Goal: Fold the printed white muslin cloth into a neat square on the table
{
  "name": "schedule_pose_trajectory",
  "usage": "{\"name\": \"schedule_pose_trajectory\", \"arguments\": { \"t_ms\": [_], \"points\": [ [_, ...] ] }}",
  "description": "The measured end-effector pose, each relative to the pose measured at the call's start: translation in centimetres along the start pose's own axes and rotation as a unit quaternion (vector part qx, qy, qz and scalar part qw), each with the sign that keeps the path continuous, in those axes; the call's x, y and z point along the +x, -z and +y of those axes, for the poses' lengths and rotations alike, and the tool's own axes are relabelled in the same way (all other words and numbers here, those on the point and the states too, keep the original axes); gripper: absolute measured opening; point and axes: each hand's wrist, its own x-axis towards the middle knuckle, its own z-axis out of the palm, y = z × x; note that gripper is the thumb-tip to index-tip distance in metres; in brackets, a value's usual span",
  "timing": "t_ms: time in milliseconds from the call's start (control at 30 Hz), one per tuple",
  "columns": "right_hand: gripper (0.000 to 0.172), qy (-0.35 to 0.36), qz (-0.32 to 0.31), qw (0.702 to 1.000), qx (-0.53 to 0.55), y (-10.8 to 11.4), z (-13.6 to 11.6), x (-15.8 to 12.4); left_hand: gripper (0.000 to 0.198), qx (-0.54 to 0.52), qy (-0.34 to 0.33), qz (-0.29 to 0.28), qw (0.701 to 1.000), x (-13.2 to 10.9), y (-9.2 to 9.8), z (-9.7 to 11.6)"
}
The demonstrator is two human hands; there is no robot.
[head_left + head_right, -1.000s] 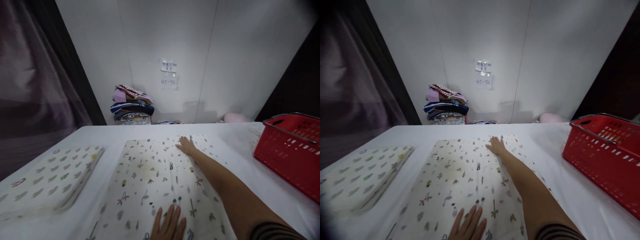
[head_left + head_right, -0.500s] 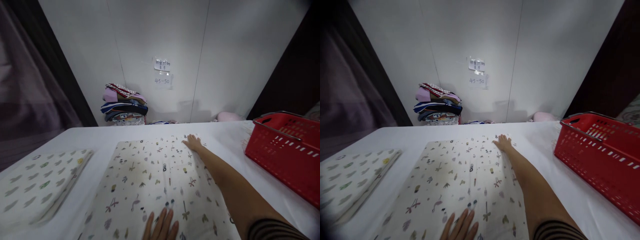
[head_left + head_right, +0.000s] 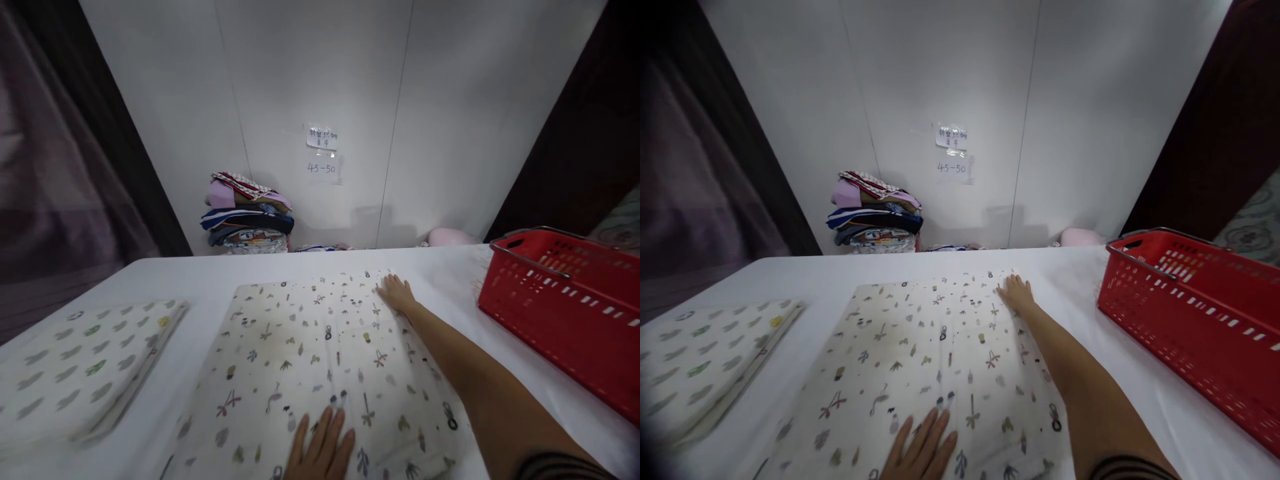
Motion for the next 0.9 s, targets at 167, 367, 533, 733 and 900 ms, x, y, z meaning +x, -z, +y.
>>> {"name": "schedule_pose_trajectory", "arguments": {
  "t_ms": [167, 367, 533, 733, 900],
  "points": [
    [0.061, 0.025, -0.012, 1.000, -0.002, -0.5, 2.3, -8.4, 0.075, -0.110, -0.085, -0.137, 0.981, 2.0, 4.2, -2.1],
    [0.069, 0.034, -0.022, 0.999, 0.030, -1.3, 6.1, -20.6, 0.066, -0.204, 0.016, -0.227, 0.952, 2.7, 7.2, -0.9],
    [0.070, 0.013, -0.018, 0.997, 0.080, -2.4, 8.6, -28.9, 0.065, -0.207, 0.021, -0.212, 0.955, 2.9, 7.7, -0.5],
    [0.064, -0.047, 0.047, 0.987, 0.147, -2.4, 10.4, -32.8, 0.064, -0.189, 0.025, -0.185, 0.964, 3.0, 7.9, -0.3],
    [0.064, -0.076, 0.094, 0.969, 0.214, -1.2, 11.0, -32.9, 0.064, -0.143, 0.054, -0.171, 0.973, 1.8, 8.6, 0.3]
  ]
}}
